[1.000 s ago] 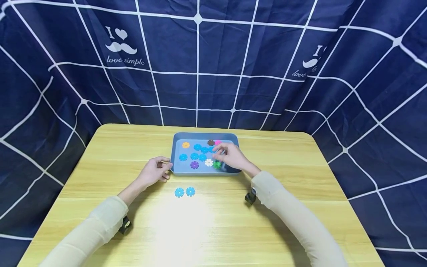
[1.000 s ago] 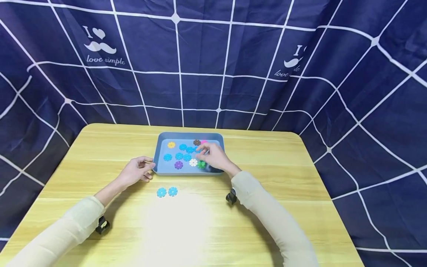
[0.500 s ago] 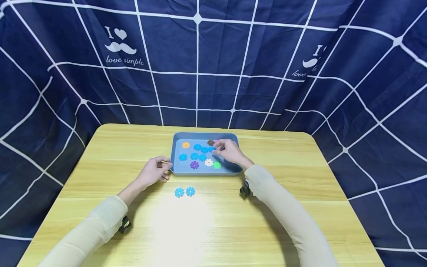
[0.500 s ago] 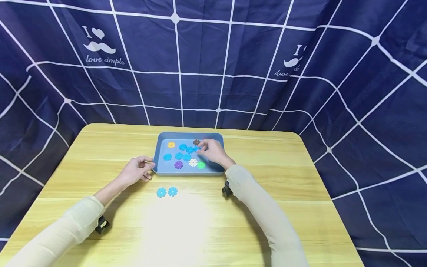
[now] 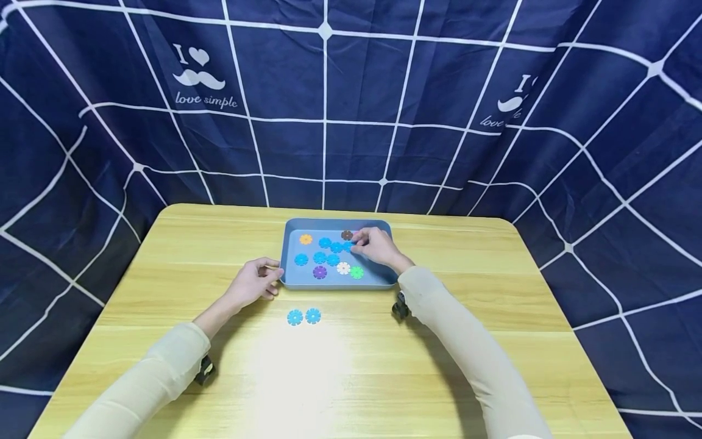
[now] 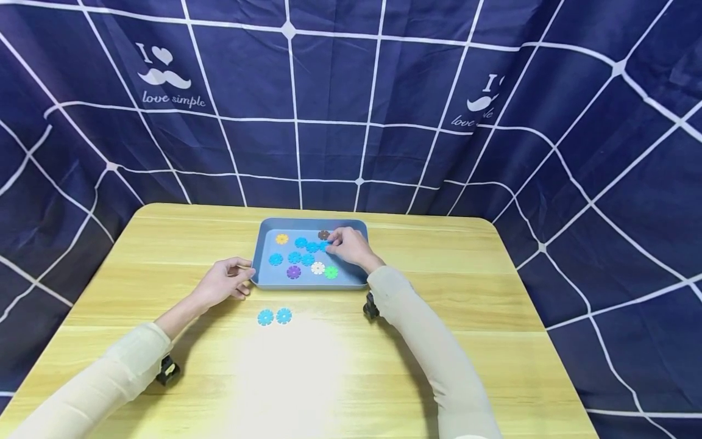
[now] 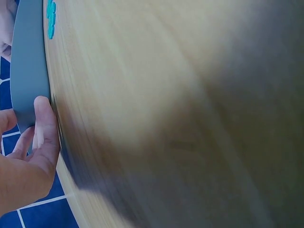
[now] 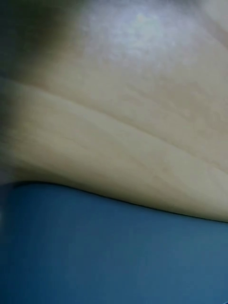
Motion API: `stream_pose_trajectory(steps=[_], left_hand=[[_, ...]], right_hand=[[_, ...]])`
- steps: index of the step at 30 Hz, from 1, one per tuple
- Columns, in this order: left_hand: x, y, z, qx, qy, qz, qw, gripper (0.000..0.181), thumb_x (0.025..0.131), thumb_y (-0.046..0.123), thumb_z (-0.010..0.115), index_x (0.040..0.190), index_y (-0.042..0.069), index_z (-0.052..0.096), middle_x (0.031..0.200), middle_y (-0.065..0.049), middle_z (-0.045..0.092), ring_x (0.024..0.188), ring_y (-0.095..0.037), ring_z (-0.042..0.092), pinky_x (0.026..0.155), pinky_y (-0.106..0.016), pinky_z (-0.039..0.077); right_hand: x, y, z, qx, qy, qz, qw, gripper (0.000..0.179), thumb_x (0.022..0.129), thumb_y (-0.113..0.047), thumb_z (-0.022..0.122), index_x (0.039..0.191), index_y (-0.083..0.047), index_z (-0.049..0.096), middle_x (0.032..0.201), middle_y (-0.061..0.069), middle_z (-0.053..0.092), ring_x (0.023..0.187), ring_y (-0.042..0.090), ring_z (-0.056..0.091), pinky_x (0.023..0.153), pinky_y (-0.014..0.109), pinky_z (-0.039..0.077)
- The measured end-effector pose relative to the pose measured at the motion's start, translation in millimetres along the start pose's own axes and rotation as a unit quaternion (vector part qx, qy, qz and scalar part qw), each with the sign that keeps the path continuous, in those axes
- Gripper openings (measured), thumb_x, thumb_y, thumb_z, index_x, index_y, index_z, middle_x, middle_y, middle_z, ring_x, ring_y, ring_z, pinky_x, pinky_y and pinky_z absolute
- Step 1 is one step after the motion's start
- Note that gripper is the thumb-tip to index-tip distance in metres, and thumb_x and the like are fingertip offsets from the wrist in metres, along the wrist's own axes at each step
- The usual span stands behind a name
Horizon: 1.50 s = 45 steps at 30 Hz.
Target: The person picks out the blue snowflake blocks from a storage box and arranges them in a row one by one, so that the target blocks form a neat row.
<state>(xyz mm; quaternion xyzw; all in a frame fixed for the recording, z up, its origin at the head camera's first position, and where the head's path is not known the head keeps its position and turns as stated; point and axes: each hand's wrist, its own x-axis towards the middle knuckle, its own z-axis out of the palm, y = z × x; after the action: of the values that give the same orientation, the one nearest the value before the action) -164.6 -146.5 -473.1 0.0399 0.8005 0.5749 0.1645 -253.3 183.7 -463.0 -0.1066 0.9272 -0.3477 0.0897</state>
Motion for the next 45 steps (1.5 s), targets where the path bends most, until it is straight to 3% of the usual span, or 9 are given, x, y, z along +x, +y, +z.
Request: stream_pose_trajectory(steps=[17, 31, 45], left_hand=[[-0.9, -0.1, 0.3, 0.001, 0.001, -0.004, 1.0000, 0.043, 0.108, 0.013, 0.059, 0.142, -0.013, 0.052, 0.104, -0.021, 0.071, 0.071, -0.012, 0.072, 0.067, -0.029, 0.069], [0.3, 0.7, 0.4, 0.001, 0.001, -0.004, 1.0000, 0.043, 0.108, 0.012, 0.059, 0.142, -0.013, 0.052, 0.103, -0.020, 0.071, 0.071, -0.012, 0.072, 0.068, -0.029, 0.069], [1.7, 0.9, 0.9, -0.002, 0.001, -0.005, 1.0000, 0.042, 0.108, 0.012, 0.059, 0.142, -0.013, 0.053, 0.102, -0.019, 0.071, 0.070, -0.011, 0.072, 0.067, -0.029, 0.069]], right_hand=[[8.6, -4.4, 6.6, -0.042, -0.018, 0.021, 0.9987, 0.029, 0.096, -0.025, 0.080, 0.120, -0.009, 0.076, 0.097, 0.003, 0.069, 0.087, 0.019, 0.059, 0.076, 0.028, 0.048], [8.6, -4.8, 5.6, -0.038, -0.019, 0.023, 0.9988, 0.028, 0.094, -0.024, 0.082, 0.118, -0.011, 0.075, 0.100, 0.003, 0.068, 0.092, 0.020, 0.061, 0.084, 0.033, 0.051], [6.7, -2.6, 1.2, -0.005, -0.004, 0.013, 0.9999, 0.019, 0.094, -0.014, 0.080, 0.111, -0.010, 0.073, 0.103, 0.008, 0.070, 0.094, 0.023, 0.063, 0.076, 0.029, 0.053]])
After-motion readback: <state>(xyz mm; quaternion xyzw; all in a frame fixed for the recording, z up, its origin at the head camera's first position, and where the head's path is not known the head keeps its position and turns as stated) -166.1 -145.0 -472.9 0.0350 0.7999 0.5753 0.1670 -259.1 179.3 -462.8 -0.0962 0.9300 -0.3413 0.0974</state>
